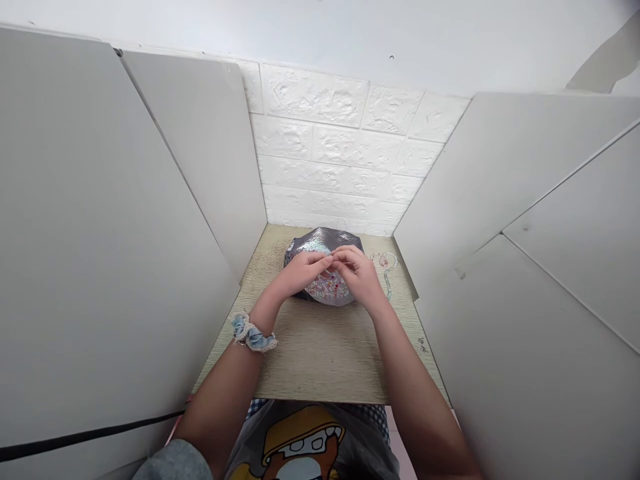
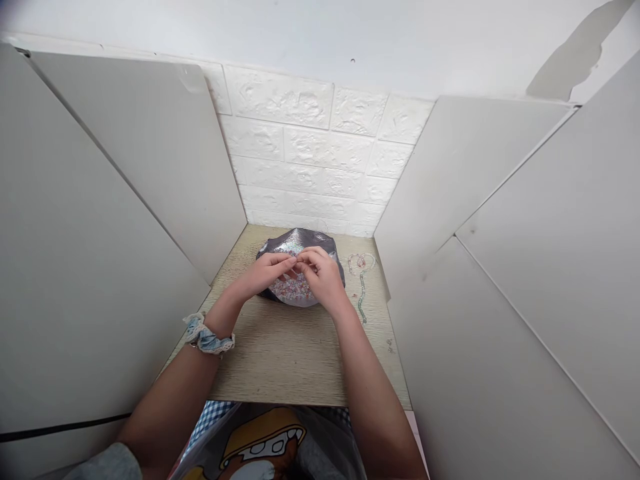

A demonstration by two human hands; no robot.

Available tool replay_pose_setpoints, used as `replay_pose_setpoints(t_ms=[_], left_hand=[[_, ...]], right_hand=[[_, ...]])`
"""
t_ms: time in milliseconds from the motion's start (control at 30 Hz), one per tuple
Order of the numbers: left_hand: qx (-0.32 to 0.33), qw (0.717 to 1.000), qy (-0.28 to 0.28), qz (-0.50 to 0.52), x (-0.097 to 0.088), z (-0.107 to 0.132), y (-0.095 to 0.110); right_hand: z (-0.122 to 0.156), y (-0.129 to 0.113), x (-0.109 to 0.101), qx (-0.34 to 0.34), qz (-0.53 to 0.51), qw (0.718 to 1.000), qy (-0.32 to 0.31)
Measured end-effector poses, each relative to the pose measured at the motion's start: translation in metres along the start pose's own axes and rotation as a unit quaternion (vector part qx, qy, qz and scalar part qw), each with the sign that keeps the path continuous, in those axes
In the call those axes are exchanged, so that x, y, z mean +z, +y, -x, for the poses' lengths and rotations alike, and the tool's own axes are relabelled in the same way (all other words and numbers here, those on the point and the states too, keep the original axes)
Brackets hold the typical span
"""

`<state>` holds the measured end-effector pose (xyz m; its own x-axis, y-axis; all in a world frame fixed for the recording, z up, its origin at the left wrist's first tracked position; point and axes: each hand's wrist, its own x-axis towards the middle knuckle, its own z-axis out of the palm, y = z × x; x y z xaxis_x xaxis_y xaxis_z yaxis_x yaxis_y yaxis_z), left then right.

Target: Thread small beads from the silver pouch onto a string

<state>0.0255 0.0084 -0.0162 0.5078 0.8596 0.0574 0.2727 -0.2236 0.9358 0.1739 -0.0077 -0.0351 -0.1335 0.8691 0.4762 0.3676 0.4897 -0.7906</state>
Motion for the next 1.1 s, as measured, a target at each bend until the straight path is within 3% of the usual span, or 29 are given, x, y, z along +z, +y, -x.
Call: replay_pose_setpoints(t_ms=[133,667,767,833,967,1100], left_hand=[[0.025,1.0,-0.004,-0.01,-0.001,0.001,0.003],[0.017,0.999,-0.019,0.024,0.0,-0.001,-0.001],[-0.002,1.0,0.01,0.027,0.0,-0.001,-0.001],[-0.014,0.998,0.052,0.038,0.0,-0.002,-0.001],[-0.025,0.991,0.12,0.043,0.0,-0.003,-0.002],[-0.028,0.99,0.13,0.046,0.0,-0.003,-0.001]], right_hand=[[0.001,0.001,0.0,0.008,-0.01,1.0,-0.004],[0.001,-0.002,-0.003,0.004,0.014,1.0,0.001],[0.001,0.001,-0.003,0.013,0.07,0.997,-0.017],[0.002,0.007,-0.002,0.036,0.154,0.985,-0.064],[0.008,0.018,0.002,0.104,0.307,0.924,-0.201],[0.012,0.02,0.005,0.134,0.354,0.891,-0.251]])
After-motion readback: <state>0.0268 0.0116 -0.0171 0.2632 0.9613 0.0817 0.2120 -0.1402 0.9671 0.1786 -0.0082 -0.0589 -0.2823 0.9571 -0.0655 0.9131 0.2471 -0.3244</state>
